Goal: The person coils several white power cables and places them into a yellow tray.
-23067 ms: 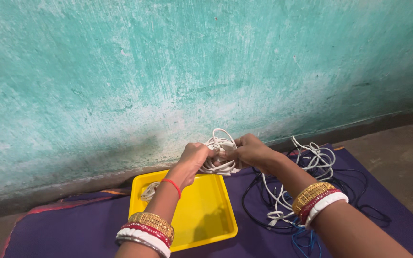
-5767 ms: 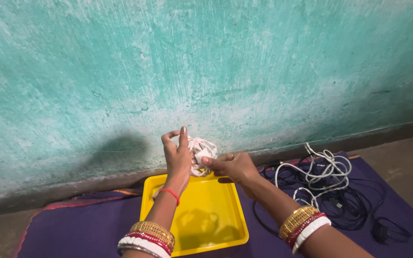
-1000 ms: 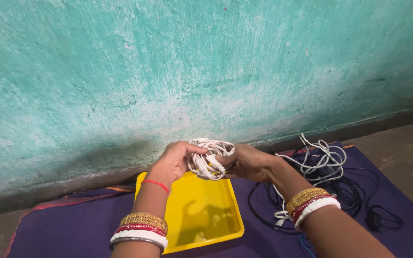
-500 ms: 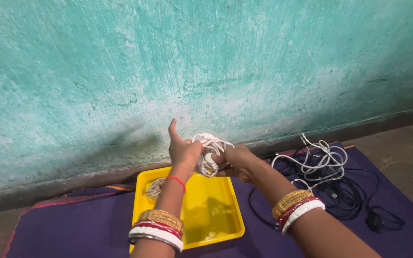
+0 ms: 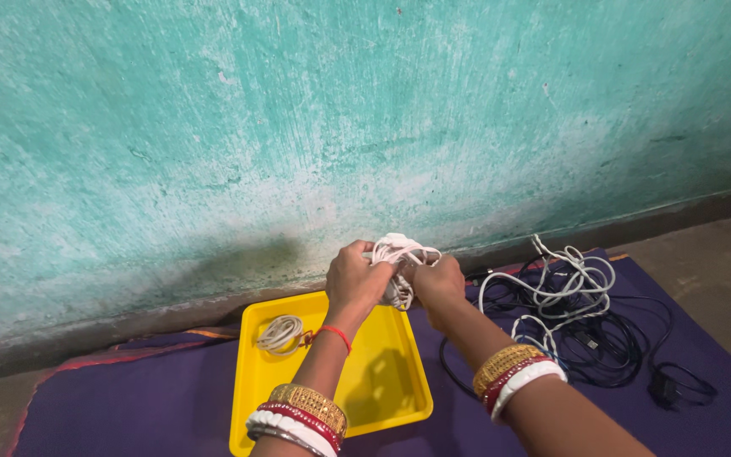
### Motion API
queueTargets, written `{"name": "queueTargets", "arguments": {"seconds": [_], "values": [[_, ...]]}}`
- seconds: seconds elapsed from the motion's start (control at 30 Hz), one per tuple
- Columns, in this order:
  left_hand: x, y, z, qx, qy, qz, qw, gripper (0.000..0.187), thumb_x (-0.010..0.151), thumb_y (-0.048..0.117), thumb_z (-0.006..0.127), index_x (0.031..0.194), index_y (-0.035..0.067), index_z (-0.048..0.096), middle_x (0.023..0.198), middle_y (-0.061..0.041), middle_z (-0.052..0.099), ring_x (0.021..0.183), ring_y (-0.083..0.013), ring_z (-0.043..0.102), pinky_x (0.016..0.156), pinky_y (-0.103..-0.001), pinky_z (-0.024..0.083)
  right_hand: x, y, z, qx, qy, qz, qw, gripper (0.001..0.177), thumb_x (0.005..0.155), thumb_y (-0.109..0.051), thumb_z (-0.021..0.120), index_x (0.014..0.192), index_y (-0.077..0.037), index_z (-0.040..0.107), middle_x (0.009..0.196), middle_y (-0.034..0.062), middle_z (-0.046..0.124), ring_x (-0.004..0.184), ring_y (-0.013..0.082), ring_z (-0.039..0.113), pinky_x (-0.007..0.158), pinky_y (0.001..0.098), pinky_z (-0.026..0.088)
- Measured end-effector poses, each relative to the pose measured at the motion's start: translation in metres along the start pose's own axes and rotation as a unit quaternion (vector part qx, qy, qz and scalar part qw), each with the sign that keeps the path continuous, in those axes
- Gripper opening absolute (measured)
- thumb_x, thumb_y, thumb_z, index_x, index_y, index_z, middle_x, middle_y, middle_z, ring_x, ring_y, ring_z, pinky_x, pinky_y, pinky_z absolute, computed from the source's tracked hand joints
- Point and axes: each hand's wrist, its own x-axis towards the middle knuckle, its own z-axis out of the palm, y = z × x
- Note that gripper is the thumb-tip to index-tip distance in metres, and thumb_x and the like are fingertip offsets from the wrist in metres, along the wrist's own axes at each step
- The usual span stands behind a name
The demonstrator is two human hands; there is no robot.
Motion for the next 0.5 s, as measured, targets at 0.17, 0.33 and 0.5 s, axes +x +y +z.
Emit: {"name": "queueTargets", "arguments": {"seconds": [0.17, 0.33, 0.5], "values": [[0.003, -0.01, -0.007, -0.094, 0.006, -0.074, 0.993, 0.02, 0.073, 0.017, 0.074, 0.087, 0.002, 0.078, 0.079, -0.016, 0.077, 0.074, -0.0276, 0.075, 0.071, -0.039, 0.055, 0.01, -0.001, -0.016, 0.073, -0.233, 0.015, 0.97, 0.026, 0.095, -0.016, 0.069, 0.113, 0.002, 0.073, 0.097, 0.012, 0.074, 0.08, 0.019, 0.069, 0.067, 0.0331, 0.056], [0.009, -0.022, -0.021, -0.253, -0.005, -0.142, 0.957, 0.012, 0.078, 0.005, 0.07, 0.086, -0.003, 0.076, 0.075, -0.012, 0.075, 0.065, -0.022, 0.07, 0.058, -0.035, 0.052, -0.002, -0.012, -0.026, 0.119, -0.362, 0.013, 0.925, 0.04, 0.088, -0.006, 0.067, 0.127, -0.001, 0.059, 0.109, 0.0052, 0.073, 0.094, 0.0145, 0.074, 0.086, 0.0296, 0.059], [0.013, -0.026, -0.021, -0.227, -0.014, -0.146, 0.963, 0.012, 0.078, 0.007, 0.072, 0.086, -0.002, 0.076, 0.075, -0.012, 0.075, 0.066, -0.0218, 0.071, 0.059, -0.035, 0.052, 0.004, -0.002, -0.014, 0.096, -0.301, -0.002, 0.949, 0.033, 0.087, 0.001, 0.071, 0.118, 0.006, 0.063, 0.106, 0.0148, 0.074, 0.091, 0.0212, 0.074, 0.085, 0.0324, 0.063]]}}
